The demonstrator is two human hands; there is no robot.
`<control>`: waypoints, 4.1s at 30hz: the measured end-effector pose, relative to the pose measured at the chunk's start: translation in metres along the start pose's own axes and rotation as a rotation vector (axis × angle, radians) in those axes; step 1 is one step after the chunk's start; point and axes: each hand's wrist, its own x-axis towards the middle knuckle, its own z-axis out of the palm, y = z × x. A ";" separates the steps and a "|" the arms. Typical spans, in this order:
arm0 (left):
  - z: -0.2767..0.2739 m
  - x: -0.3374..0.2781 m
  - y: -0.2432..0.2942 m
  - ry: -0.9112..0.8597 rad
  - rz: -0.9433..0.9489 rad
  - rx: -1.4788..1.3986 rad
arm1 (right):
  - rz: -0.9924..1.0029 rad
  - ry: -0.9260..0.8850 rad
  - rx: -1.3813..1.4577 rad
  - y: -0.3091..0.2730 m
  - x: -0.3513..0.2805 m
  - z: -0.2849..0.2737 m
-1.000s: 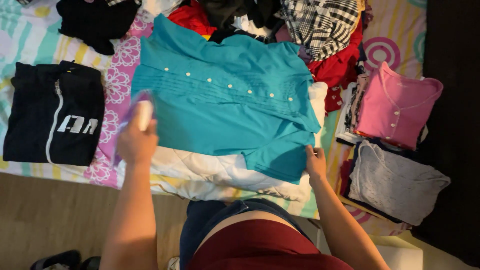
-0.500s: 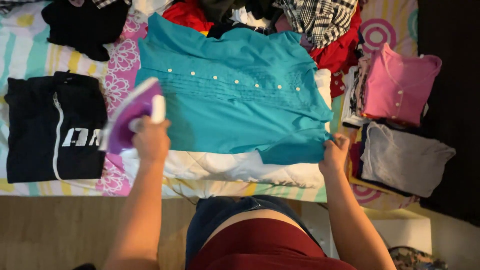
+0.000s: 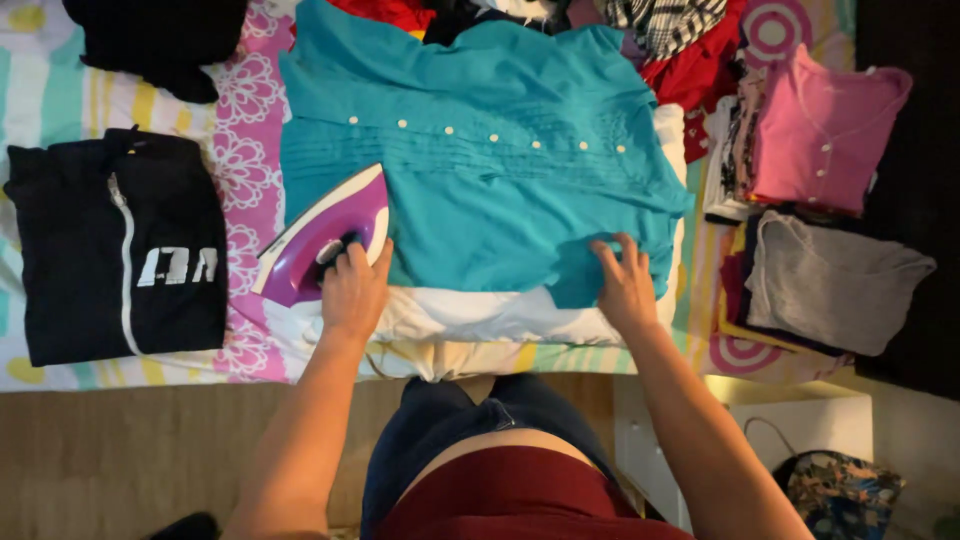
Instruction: The person irons a teal button-up shirt and a black top using a purple iron on a bed. They fold the teal shirt and place it on a pile, then iron and fold the black top, placing it on the same pile.
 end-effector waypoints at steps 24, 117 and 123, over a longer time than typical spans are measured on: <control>-0.076 -0.063 -0.114 -0.499 -0.232 -0.355 | 0.141 -0.778 -0.190 -0.029 -0.084 -0.011; -0.117 0.134 0.061 -0.337 -0.593 -0.620 | 0.882 0.111 0.516 0.112 0.138 0.036; -0.081 0.145 0.043 0.095 -0.512 -0.656 | 0.847 0.187 0.651 0.122 0.181 0.046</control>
